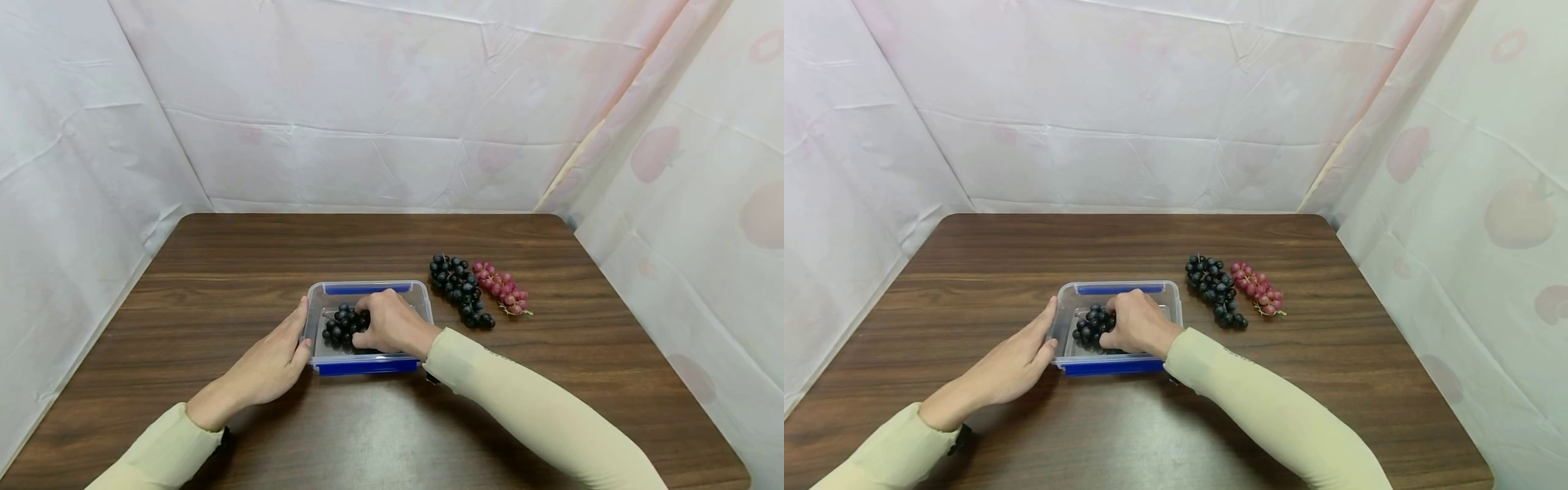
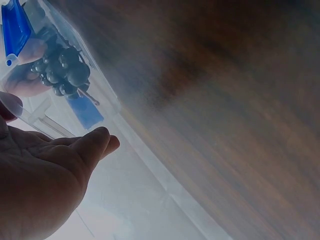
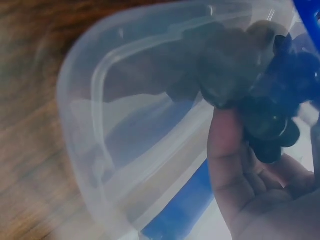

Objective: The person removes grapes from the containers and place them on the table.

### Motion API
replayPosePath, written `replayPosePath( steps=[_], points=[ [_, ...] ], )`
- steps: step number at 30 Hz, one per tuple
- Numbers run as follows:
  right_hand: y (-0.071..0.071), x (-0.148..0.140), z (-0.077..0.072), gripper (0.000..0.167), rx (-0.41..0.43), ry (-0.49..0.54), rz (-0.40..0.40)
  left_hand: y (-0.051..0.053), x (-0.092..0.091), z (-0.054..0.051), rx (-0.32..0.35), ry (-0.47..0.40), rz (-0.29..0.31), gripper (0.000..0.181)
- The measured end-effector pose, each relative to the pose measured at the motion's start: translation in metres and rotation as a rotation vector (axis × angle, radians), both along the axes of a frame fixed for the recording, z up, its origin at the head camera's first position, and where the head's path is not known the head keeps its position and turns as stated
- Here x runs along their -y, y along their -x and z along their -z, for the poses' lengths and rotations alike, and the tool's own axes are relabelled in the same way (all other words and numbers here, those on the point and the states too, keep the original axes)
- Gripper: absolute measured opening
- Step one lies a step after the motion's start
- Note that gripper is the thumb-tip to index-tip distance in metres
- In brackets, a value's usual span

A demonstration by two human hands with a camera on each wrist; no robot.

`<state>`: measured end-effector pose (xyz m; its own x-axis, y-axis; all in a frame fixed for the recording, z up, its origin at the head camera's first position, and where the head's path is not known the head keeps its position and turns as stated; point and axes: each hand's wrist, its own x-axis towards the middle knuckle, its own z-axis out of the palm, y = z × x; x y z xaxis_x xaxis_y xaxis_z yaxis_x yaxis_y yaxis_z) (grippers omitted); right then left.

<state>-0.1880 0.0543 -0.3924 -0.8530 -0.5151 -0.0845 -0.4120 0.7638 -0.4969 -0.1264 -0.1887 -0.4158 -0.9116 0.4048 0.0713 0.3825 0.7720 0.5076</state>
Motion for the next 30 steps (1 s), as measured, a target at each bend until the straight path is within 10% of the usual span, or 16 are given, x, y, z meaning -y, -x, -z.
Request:
replayPosePath(
  steps=[30],
  points=[
    [0.001,-0.011,-0.022,0.049,-0.117,0.056,0.036,0.000,-0.001,0.001,-0.007,0.024,-0.006,0.071]
  ],
)
